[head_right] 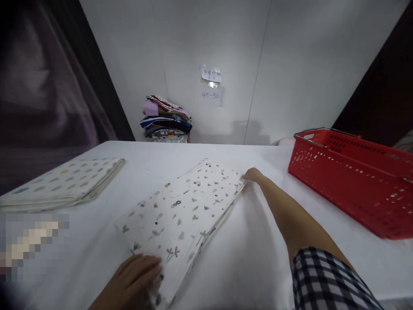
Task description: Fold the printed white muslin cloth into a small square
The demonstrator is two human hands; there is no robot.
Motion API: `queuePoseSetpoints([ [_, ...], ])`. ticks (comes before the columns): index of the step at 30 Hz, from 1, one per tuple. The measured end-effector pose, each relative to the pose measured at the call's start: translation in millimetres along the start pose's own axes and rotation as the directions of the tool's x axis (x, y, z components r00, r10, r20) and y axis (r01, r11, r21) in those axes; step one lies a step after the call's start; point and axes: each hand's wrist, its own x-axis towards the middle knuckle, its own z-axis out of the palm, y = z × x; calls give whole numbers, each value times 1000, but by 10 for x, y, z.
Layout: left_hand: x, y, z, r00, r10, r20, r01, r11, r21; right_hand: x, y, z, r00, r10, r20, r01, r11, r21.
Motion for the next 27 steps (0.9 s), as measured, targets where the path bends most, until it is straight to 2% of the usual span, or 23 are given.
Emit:
queuePoseSetpoints([
  [5, -7, -50, 188, 997, 71, 10, -72, 997, 35, 132, -123, -29, 999, -14, 43, 12, 999, 42],
  [11, -57, 58, 182, 999, -29, 34, 27, 998, 62, 103, 2, 111, 998, 40, 49, -45, 995, 92],
  [13, -40, 132, 161, 1000, -26, 7, 25, 997, 69, 93, 53, 135, 997, 60, 46, -64, 992, 105],
  [18, 20, 247, 119, 988, 7, -151, -2, 999, 34, 99, 61, 114, 995, 80, 51, -87, 986, 145],
  [23, 10, 248, 160, 980, 27, -197, -25, 1000, 11, 122, -12, 45, 997, 48, 67, -63, 969, 238],
  [27, -2, 239, 205, 980, 23, -199, -20, 1000, 20, 129, -42, 25, 983, -31, 183, -36, 935, 352],
])
